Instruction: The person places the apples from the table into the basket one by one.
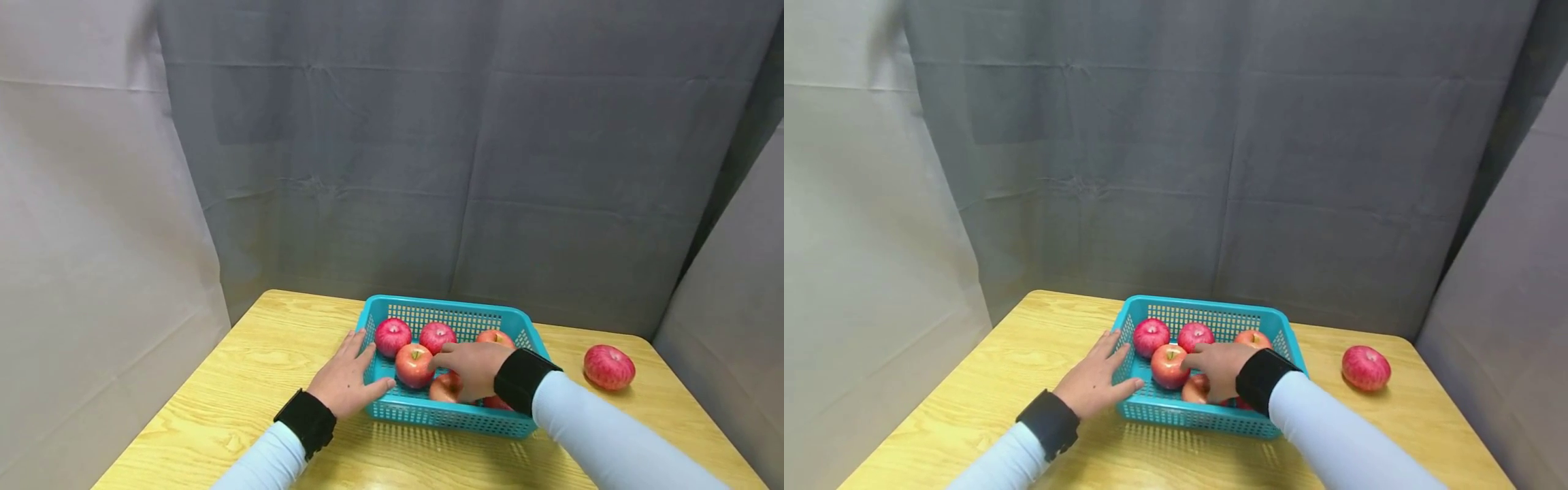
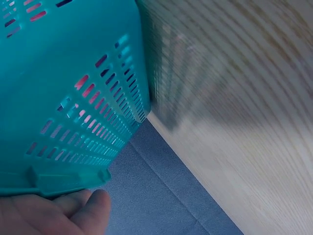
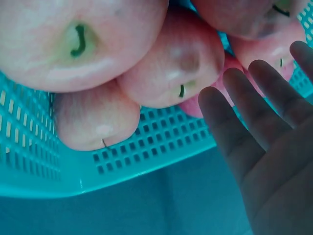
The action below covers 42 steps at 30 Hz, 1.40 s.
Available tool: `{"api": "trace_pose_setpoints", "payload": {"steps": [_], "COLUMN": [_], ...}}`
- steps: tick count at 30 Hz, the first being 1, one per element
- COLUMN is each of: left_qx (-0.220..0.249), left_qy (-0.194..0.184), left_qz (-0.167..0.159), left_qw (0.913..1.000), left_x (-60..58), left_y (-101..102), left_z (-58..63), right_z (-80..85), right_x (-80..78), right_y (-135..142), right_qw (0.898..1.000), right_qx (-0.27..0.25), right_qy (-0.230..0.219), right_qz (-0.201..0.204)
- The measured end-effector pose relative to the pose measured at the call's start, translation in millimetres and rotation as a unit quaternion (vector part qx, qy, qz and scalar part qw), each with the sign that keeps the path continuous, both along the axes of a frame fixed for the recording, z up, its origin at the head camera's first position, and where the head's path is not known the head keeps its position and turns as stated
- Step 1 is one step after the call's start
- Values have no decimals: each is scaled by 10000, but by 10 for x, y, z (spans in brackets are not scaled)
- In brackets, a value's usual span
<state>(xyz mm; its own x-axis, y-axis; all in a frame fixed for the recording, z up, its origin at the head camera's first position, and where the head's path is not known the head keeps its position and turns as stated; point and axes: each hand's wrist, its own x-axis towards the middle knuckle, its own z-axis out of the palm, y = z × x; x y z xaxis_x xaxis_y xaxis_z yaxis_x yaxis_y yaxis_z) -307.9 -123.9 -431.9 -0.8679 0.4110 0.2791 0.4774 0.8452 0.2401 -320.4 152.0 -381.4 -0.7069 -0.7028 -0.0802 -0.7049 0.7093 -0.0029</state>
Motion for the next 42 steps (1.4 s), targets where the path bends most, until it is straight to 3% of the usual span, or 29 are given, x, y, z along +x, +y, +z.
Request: {"api": "trace_pose_setpoints", "payload": {"steps": [6, 12, 25, 33, 42], "left_qx": [-43, -22, 6, -11, -4], "left_qy": [-87, -75, -41, 99, 67], "left_qz": [103, 157, 201, 114, 119], "left_qw": [9999, 9998, 9998, 9999, 9999], "left_x": [4, 18, 46, 62, 57], "left_y": [-47, -92, -108, -100, -92], "left_z": [-5, 4, 23, 32, 27], "right_z": [56, 115, 315, 222, -22], "right_x": [-21, -82, -199, -230, -301], "right_y": [56, 215, 912, 1418, 1888], "right_qw": [9988, 9961, 9879, 9769, 9647], "right_qx": [-46, -147, -571, -916, -957], "right_qy": [-84, 141, 293, 346, 382], "right_qz": [-490, -857, -1413, -1899, -2422]}}
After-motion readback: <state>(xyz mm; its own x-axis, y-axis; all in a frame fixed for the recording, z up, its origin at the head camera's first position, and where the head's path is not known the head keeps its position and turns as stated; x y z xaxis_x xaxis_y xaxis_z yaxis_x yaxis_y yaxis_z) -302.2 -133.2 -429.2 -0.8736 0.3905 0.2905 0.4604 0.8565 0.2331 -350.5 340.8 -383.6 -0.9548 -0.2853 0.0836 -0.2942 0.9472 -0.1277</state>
